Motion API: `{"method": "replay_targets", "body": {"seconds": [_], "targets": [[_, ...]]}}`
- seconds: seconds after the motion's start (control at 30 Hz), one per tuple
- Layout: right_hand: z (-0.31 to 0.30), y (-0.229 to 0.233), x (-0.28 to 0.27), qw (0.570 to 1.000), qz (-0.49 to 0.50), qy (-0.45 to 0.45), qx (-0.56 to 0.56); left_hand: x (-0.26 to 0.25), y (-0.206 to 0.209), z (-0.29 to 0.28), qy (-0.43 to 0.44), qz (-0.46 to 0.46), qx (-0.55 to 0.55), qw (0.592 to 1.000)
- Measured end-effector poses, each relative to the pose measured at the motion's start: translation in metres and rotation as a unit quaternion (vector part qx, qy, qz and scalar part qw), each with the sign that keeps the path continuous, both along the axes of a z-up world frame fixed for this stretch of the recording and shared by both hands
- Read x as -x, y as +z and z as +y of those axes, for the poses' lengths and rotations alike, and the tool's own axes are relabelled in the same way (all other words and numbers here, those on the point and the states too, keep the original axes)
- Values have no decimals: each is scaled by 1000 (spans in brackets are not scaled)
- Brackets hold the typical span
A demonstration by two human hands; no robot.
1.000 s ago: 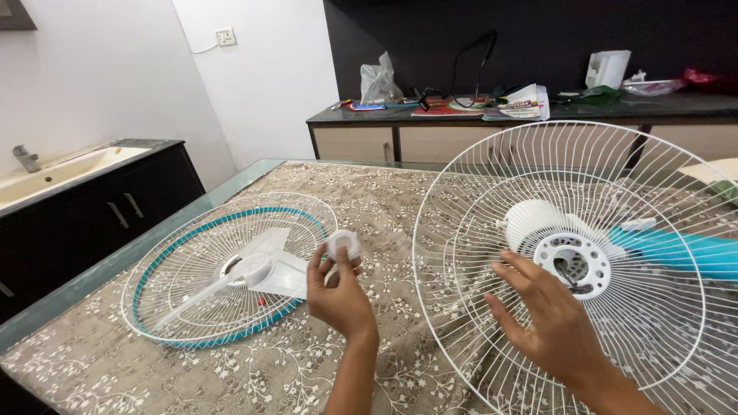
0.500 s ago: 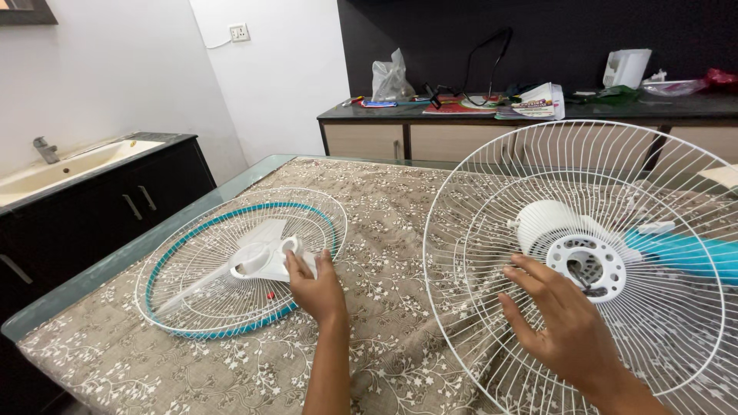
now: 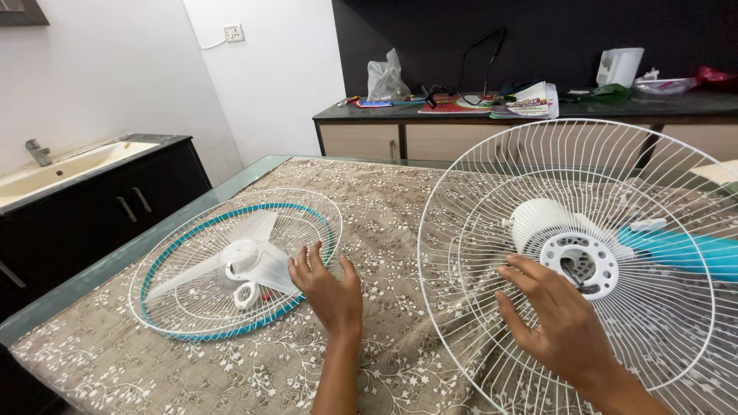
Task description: The person disassembles a table fan by removing the front grille, fan blades, and rear grille. They use a screwdriver to loosen the central hub nut and remove the motor housing components.
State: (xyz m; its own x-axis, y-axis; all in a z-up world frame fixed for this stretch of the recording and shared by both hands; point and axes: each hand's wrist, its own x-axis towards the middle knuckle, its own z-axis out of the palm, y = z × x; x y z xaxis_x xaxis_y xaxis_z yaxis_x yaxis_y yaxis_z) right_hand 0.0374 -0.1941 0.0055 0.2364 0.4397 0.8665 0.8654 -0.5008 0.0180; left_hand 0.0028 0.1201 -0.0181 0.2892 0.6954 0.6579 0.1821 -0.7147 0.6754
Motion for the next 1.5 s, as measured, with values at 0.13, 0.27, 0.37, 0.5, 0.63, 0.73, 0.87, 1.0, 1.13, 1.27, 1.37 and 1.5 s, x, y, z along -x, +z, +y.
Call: {"method": "replay_targets", "body": {"seconds": [0.13, 0.27, 0.37, 0.5, 0.63, 0.73, 0.87, 1.0, 1.13, 1.27, 1.37, 1.5], "targets": [[2, 7, 6, 1000, -5, -11, -12, -12, -7, -11, -47, -40, -18, 998], [2, 14, 11, 999, -26, -40, -18, -24, -5, -40, -274, -150, 193, 930], [-5, 22, 8, 997, -30, -74, -18, -21, 1, -65, -454, -150, 345, 807], [-23, 36, -7, 988, -21, -149, -32, -11, 14, -82, -531, -93, 372, 755], [-63, 53, -27, 973, -4, -216, -77, -4, 22, -97, -522, -29, 378, 764], [-97, 61, -38, 964, 13, -231, -134, 2, 25, -101, -529, 54, 418, 737], [-140, 69, -51, 955, 16, -255, -152, 5, 29, -97, -568, 73, 455, 682], [-168, 73, -61, 951, 63, -255, -164, 1, 27, -100, -560, 52, 459, 688], [-175, 75, -62, 943, 96, -248, -199, 1, 26, -98, -543, 47, 484, 685], [-179, 84, -56, 924, 23, -361, -126, 0, 25, -94, -566, 35, 471, 675], [-182, 93, -51, 902, 91, -410, -98, 0, 25, -91, -587, 28, 457, 668], [-183, 104, -47, 857, 300, -400, -126, 3, 26, -88, -591, 16, 465, 659]]}}
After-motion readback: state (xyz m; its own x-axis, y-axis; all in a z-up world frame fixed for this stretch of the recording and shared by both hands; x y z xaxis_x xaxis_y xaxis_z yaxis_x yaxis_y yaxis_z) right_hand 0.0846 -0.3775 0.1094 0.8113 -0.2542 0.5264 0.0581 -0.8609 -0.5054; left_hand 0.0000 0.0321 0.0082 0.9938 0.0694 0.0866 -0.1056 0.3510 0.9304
